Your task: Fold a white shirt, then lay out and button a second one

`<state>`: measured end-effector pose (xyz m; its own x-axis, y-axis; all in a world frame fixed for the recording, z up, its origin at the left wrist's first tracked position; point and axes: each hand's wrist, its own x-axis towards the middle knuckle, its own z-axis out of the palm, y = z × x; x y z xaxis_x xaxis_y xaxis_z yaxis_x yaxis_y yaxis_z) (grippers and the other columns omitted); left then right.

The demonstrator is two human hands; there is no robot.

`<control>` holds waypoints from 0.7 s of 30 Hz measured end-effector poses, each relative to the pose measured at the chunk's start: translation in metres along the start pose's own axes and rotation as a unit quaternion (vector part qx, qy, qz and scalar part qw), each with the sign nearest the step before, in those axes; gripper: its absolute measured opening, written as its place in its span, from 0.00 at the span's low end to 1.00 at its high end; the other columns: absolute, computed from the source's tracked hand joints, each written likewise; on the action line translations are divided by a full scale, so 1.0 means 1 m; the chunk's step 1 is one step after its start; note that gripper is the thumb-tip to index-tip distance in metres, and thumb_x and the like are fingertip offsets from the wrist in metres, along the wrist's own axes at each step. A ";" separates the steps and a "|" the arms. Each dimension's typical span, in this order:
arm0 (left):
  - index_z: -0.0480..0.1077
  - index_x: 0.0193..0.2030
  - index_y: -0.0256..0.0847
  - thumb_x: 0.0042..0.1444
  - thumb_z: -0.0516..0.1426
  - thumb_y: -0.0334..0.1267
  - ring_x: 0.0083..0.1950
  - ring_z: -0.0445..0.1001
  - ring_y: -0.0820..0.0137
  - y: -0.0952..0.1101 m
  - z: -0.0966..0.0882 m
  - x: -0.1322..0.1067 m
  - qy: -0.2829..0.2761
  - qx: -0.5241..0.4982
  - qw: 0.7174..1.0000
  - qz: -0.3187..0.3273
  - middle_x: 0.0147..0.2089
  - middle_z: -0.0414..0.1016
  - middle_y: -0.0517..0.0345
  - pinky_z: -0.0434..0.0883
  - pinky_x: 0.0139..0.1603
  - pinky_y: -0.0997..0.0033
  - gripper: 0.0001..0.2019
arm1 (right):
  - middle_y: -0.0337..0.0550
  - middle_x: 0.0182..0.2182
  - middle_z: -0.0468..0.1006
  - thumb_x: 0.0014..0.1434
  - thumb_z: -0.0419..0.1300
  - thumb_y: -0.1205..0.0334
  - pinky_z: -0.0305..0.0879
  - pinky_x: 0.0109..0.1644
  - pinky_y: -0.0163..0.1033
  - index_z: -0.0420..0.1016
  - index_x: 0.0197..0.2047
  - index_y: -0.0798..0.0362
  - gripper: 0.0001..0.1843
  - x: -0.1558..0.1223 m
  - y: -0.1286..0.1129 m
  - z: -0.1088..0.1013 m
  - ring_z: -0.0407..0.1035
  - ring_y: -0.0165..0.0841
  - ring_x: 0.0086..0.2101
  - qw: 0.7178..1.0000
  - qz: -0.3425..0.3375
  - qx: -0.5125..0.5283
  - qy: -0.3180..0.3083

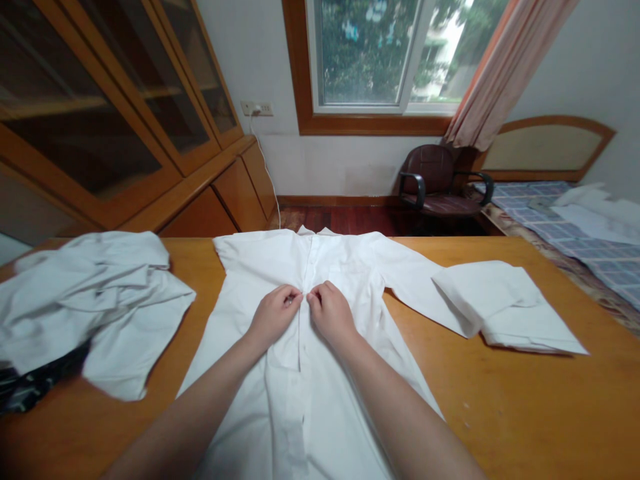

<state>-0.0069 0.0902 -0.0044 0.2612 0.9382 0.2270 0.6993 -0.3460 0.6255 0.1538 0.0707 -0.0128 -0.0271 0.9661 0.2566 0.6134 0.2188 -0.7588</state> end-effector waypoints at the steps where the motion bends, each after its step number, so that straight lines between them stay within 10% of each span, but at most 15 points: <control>1: 0.70 0.32 0.43 0.61 0.54 0.36 0.37 0.74 0.67 0.000 0.000 0.000 0.000 0.000 1.000 0.000 0.34 0.76 0.58 0.68 0.40 0.69 0.07 | 0.40 0.31 0.71 0.65 0.55 0.65 0.61 0.40 0.38 0.69 0.33 0.50 0.08 0.000 0.000 0.000 0.68 0.35 0.35 1.000 0.000 0.001 0.000; 21: 0.71 0.33 0.43 0.63 0.55 0.41 0.38 0.74 0.67 -0.002 0.000 0.002 -0.008 -0.030 1.000 -0.004 0.35 0.76 0.59 0.67 0.41 0.69 0.09 | 0.40 0.32 0.71 0.65 0.55 0.65 0.61 0.41 0.38 0.69 0.34 0.51 0.07 0.000 0.002 0.001 0.68 0.35 0.36 1.000 -0.010 0.000 -0.001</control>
<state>-0.0073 0.0926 -0.0054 0.2664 0.9406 0.2106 0.6605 -0.3373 0.6709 0.1542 0.0713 -0.0150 -0.0411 0.9621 0.2698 0.6125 0.2376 -0.7539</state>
